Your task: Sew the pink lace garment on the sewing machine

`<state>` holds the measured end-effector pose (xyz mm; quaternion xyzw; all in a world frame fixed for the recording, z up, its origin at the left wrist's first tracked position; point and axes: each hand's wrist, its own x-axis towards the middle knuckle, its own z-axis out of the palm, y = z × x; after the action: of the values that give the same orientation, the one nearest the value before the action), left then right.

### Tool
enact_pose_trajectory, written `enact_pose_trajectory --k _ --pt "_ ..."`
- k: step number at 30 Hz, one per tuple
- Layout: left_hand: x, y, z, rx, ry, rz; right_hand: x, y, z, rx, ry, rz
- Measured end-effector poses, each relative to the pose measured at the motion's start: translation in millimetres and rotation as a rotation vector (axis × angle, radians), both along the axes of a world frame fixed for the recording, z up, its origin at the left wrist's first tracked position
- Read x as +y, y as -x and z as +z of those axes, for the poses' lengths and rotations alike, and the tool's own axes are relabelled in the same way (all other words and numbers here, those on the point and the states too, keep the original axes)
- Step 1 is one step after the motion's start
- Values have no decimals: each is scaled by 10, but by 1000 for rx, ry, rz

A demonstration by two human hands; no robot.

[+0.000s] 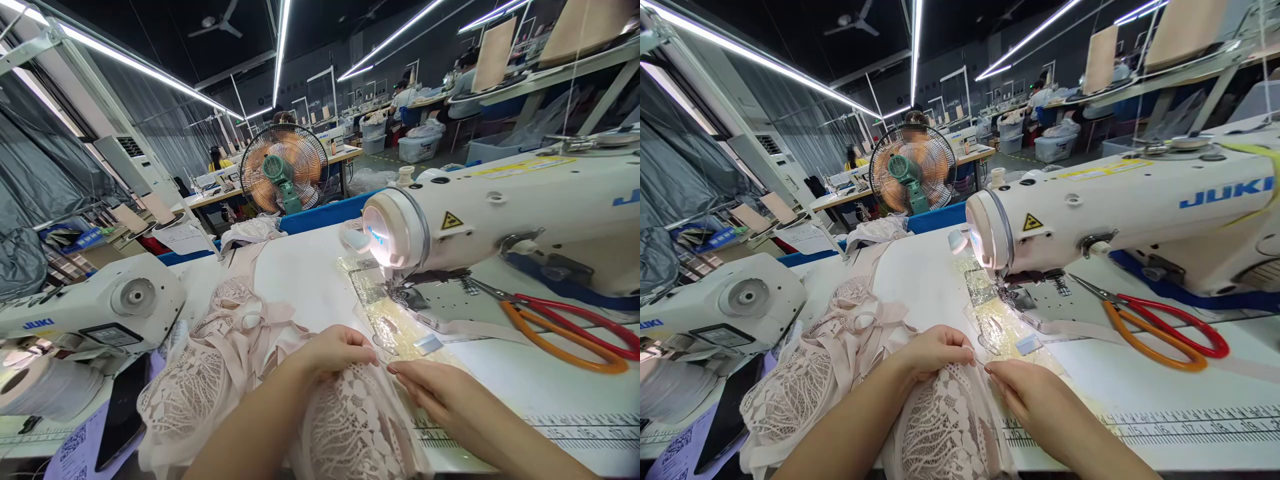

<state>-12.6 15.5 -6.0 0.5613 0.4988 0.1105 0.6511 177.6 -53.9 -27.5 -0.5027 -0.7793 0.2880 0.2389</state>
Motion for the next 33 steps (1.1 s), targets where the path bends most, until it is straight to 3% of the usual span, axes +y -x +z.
enact_pose_trajectory --k 12,25,33 --pt "-17 -32 8 -7 -16 18 7 -39 -4 53 -13 -10" --pt "-11 -1 58 3 -23 -2 42 -48 89 -281 -105 27" --pt "179 137 101 -119 -171 343 404 126 224 -85 -169 65"
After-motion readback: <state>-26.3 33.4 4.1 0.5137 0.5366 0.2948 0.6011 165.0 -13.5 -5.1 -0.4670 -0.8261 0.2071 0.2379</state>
